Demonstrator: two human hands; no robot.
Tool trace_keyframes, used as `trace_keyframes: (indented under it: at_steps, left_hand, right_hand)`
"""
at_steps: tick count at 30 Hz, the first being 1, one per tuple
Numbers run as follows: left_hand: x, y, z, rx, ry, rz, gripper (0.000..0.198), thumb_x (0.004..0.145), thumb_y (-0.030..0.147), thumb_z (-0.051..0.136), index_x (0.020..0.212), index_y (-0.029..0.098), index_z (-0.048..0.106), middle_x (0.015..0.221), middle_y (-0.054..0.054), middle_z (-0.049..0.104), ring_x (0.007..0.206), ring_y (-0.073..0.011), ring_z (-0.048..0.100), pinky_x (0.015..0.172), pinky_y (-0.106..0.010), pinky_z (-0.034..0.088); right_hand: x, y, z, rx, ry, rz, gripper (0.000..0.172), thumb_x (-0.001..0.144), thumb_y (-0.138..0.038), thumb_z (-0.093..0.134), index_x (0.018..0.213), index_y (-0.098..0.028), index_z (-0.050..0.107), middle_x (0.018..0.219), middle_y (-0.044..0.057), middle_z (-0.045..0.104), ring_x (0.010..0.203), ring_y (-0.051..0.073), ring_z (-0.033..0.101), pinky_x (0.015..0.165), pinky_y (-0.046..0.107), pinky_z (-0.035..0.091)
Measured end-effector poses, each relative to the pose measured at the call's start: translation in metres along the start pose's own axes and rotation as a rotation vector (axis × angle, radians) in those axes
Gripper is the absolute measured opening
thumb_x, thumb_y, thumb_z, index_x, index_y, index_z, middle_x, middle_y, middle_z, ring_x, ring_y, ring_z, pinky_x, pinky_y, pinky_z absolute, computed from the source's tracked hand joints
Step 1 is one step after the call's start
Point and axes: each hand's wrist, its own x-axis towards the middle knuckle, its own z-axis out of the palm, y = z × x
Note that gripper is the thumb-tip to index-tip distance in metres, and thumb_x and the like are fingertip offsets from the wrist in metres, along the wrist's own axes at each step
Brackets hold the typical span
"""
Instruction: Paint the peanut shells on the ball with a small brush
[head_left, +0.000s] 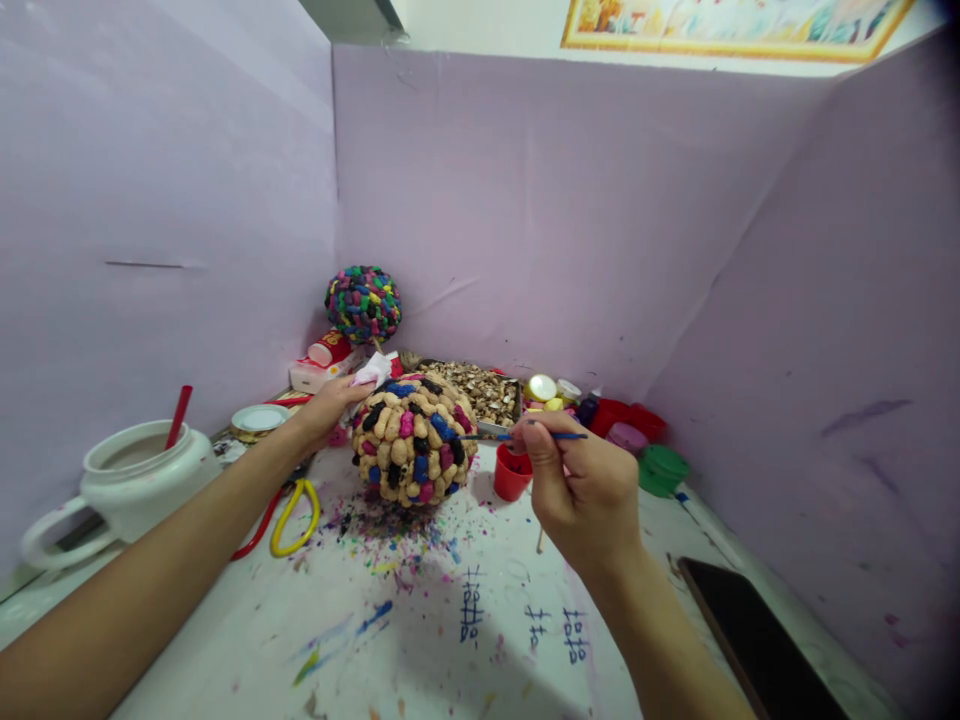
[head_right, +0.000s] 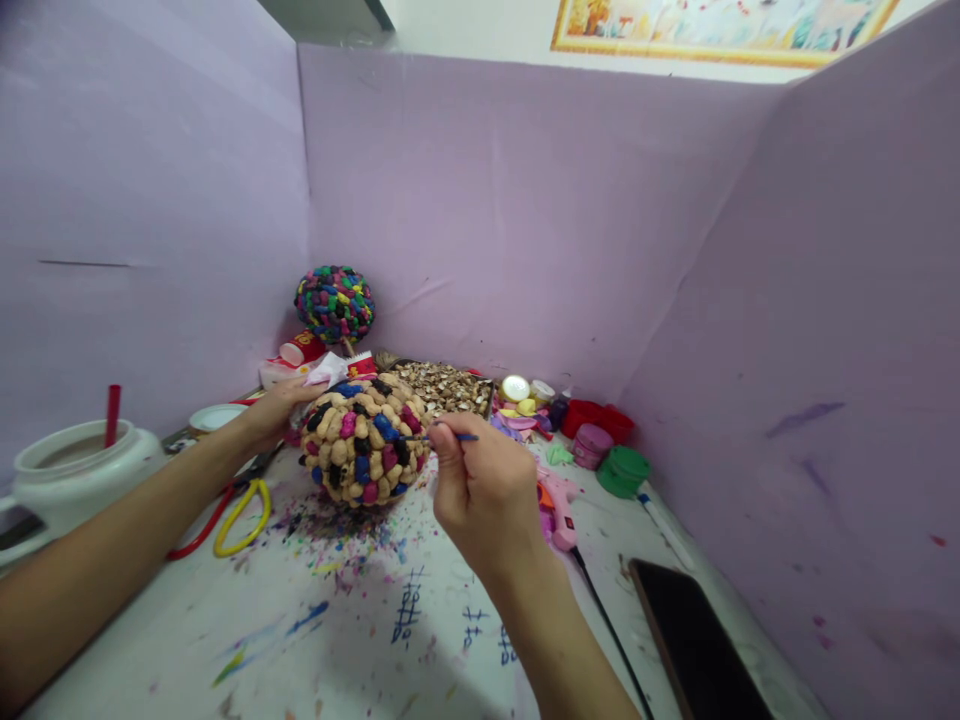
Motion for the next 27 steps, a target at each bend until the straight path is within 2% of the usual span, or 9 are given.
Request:
trace_keyframes:
  at_steps: [8, 21, 27]
  left_hand:
    - [-0.0011, 0.0013, 0.001, -0.015, -0.013, -0.004, 0.035, 0.063, 0.038, 0.075, 0.091, 0.018, 0.071, 0.084, -0.006, 0.079, 0.093, -0.032, 0.071, 0.079, -0.04, 0.058]
    - [-0.002, 0.0024, 0.0023, -0.011, 0.004, 0.001, 0.037, 0.059, 0.038, 0.079, 0.088, 0.016, 0.071, 0.085, -0.008, 0.078, 0.088, -0.0331, 0.072, 0.076, -0.042, 0.059]
    - [-0.0015, 0.0017, 0.002, -0.011, 0.012, -0.006, 0.035, 0.062, 0.04, 0.076, 0.089, 0.018, 0.069, 0.087, -0.008, 0.078, 0.091, -0.0332, 0.071, 0.075, -0.041, 0.058]
  right_hand:
    - [-0.0021, -0.0001, 0.0017, 0.054, 0.001, 0.046, 0.027, 0.092, -0.018, 0.046, 0.07, -0.019, 0.061, 0.065, 0.003, 0.069, 0.058, 0.014, 0.067, 0.053, 0.023, 0.051]
    - [-0.0018, -0.0011, 0.0011, 0.036, -0.008, 0.001, 0.023, 0.092, -0.017, 0.048, 0.073, -0.018, 0.062, 0.067, 0.004, 0.07, 0.058, 0.014, 0.067, 0.051, 0.023, 0.05]
    - [-0.0017, -0.0024, 0.0021, 0.093, -0.006, 0.003, 0.024, 0.091, -0.015, 0.048, 0.073, -0.018, 0.063, 0.07, 0.004, 0.072, 0.057, 0.012, 0.066, 0.051, 0.023, 0.051]
